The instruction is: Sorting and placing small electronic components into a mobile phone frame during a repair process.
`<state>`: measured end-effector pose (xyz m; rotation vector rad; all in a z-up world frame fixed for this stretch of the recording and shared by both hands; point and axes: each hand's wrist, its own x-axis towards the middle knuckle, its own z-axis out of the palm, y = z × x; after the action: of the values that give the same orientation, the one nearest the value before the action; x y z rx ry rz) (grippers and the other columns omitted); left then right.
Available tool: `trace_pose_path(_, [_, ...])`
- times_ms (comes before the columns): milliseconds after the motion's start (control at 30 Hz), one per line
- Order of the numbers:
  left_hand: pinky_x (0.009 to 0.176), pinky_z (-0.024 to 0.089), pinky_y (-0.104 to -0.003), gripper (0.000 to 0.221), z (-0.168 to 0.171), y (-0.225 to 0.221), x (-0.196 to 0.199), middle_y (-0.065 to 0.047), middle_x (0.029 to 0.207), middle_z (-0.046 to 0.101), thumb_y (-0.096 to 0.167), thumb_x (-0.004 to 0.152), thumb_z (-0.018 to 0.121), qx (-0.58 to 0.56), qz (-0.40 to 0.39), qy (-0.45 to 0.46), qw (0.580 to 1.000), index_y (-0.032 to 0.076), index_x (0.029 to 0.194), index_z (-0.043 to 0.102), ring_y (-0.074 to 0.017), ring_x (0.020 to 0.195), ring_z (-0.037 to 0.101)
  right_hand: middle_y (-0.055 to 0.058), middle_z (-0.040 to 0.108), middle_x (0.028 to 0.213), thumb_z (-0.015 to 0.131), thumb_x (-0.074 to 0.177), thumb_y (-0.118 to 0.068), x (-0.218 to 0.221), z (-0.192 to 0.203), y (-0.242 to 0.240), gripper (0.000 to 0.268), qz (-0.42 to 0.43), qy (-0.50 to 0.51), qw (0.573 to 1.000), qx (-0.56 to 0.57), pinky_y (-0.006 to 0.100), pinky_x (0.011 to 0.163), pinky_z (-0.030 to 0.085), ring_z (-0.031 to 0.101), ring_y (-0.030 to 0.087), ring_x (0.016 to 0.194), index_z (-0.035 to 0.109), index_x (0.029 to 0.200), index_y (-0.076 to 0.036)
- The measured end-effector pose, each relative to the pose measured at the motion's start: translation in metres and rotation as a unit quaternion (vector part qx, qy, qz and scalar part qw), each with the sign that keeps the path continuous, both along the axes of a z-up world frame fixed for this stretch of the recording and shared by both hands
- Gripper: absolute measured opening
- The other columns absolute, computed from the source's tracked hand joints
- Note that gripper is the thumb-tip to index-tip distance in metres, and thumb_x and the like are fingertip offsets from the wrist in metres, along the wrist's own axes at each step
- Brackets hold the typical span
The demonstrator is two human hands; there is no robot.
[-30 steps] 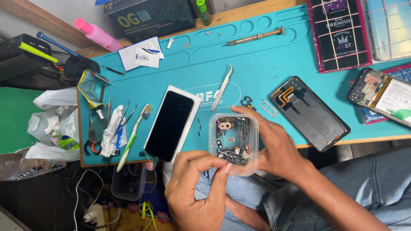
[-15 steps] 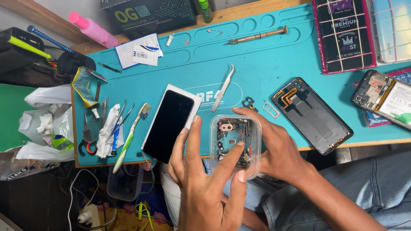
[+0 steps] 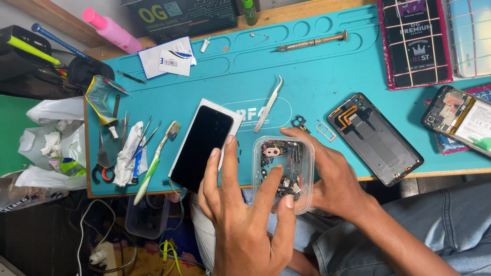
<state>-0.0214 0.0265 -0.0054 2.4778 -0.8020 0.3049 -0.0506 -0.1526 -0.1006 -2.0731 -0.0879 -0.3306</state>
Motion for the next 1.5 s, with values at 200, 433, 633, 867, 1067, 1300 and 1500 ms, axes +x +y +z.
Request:
trace_pose_path(200, [0.119, 0.029, -0.065, 0.044, -0.0004, -0.0025, 0.0025, -0.030, 0.170, 0.032, 0.037, 0.100, 0.054, 0.024, -0.032, 0.024, 0.999, 0.029, 0.138, 0.075, -0.0521, 0.156, 0.032, 0.004, 0.072, 0.119, 0.068, 0.081, -0.068, 0.0000, -0.0009, 0.0008, 0.100, -0.006, 0.016, 1.000, 0.002, 0.034, 0.094, 0.059, 0.073, 0.022, 0.105, 0.048, 0.159, -0.009])
trace_pose_path(433, [0.118, 0.033, -0.066, 0.039, -0.0002, -0.0033, 0.0038, -0.031, 0.163, 0.042, 0.035, 0.103, 0.055, -0.005, -0.009, -0.001, 1.000, 0.018, 0.127, 0.079, -0.0544, 0.151, 0.041, 0.012, 0.066, 0.151, 0.069, 0.084, -0.071, 0.0002, 0.0006, 0.0007, 0.099, -0.004, 0.013, 1.000, -0.003, 0.035, 0.099, 0.058, 0.076, 0.026, 0.127, 0.047, 0.158, -0.008])
trace_pose_path(633, [0.117, 0.030, -0.064, 0.042, -0.0026, -0.0047, 0.0006, -0.028, 0.169, 0.035, 0.039, 0.103, 0.053, 0.029, -0.029, 0.014, 0.999, 0.028, 0.135, 0.077, -0.0493, 0.155, 0.035, 0.005, 0.075, 0.125, 0.076, 0.090, -0.053, -0.0006, 0.0015, 0.0011, 0.083, -0.011, 0.027, 1.000, 0.005, 0.032, 0.081, 0.058, 0.068, 0.017, 0.078, 0.049, 0.158, -0.011])
trace_pose_path(867, [0.117, 0.034, -0.065, 0.038, -0.0012, -0.0032, 0.0051, -0.032, 0.163, 0.042, 0.034, 0.100, 0.058, 0.003, -0.008, -0.010, 1.000, 0.020, 0.130, 0.078, -0.0539, 0.150, 0.042, 0.016, 0.062, 0.157, 0.070, 0.085, -0.069, -0.0004, -0.0025, 0.0008, 0.100, 0.002, -0.008, 1.000, -0.010, 0.040, 0.111, 0.056, 0.068, 0.033, 0.143, 0.047, 0.159, -0.005])
trace_pose_path(1067, [0.115, 0.030, -0.070, 0.045, 0.0011, -0.0037, 0.0067, -0.029, 0.171, 0.031, 0.035, 0.099, 0.056, 0.037, -0.037, 0.031, 0.998, 0.027, 0.140, 0.074, -0.0537, 0.156, 0.032, 0.015, 0.063, 0.157, 0.088, 0.080, -0.050, -0.0005, -0.0028, 0.0014, 0.096, -0.013, 0.004, 1.000, -0.011, 0.038, 0.107, 0.058, 0.070, 0.031, 0.140, 0.050, 0.157, -0.007])
trace_pose_path(1300, [0.116, 0.034, -0.066, 0.038, 0.0003, 0.0011, 0.0100, -0.033, 0.164, 0.041, 0.031, 0.103, 0.055, -0.004, -0.016, 0.002, 1.000, 0.016, 0.131, 0.077, -0.0551, 0.152, 0.041, 0.010, 0.068, 0.149, 0.097, 0.072, -0.043, 0.0016, 0.0007, 0.0037, 0.106, -0.009, 0.007, 1.000, 0.000, 0.034, 0.099, 0.059, 0.076, 0.023, 0.123, 0.048, 0.157, -0.006])
trace_pose_path(1500, [0.116, 0.035, -0.066, 0.035, -0.0029, 0.0026, 0.0091, -0.031, 0.163, 0.044, 0.028, 0.102, 0.058, -0.021, -0.007, 0.003, 1.000, 0.019, 0.127, 0.079, -0.0542, 0.150, 0.044, 0.011, 0.066, 0.152, 0.097, 0.069, -0.036, 0.0015, 0.0003, 0.0036, 0.105, -0.014, 0.003, 1.000, -0.005, 0.034, 0.100, 0.059, 0.076, 0.025, 0.127, 0.049, 0.157, -0.006])
